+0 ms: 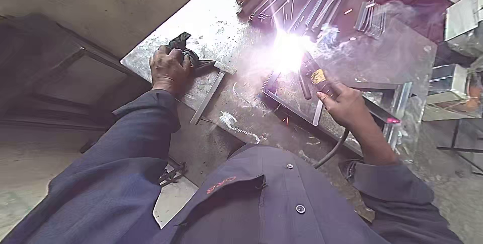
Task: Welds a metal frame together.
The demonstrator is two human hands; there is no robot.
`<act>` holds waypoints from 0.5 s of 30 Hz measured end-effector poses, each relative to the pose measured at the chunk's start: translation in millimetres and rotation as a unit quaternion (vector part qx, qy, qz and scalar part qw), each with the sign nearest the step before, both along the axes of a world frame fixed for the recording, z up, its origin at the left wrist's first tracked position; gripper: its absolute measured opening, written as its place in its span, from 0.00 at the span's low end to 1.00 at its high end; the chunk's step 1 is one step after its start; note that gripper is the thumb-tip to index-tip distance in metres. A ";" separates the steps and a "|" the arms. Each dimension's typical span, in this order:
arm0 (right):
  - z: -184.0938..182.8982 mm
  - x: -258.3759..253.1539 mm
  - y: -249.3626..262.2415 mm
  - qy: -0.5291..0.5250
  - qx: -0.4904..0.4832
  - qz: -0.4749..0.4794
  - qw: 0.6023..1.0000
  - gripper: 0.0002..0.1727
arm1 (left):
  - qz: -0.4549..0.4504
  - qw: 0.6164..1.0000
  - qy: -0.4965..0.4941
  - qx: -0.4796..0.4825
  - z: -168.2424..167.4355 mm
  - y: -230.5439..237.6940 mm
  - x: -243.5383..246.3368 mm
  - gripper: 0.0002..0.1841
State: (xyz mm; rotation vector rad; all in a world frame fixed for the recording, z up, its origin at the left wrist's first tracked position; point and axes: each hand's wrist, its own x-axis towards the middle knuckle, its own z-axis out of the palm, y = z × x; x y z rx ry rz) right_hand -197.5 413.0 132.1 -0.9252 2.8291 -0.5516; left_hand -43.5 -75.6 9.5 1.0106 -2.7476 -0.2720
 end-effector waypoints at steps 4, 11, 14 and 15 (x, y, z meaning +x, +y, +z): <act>4.8 1.7 -2.4 -0.018 0.017 -0.022 0.999 0.32 | 0.001 1.000 -0.002 -0.002 0.2 0.9 0.3 0.27; 7.8 1.7 -3.8 -0.035 0.014 -0.028 0.999 0.34 | 0.001 1.000 -0.003 0.002 1.8 1.8 -0.1 0.27; 6.8 1.3 -3.7 -0.031 0.000 -0.015 0.999 0.34 | -0.002 1.000 -0.001 -0.005 0.3 0.8 -0.1 0.27; 6.5 0.9 -3.8 -0.028 -0.001 -0.010 1.000 0.34 | -0.002 1.000 0.000 -0.009 -1.0 0.1 0.0 0.27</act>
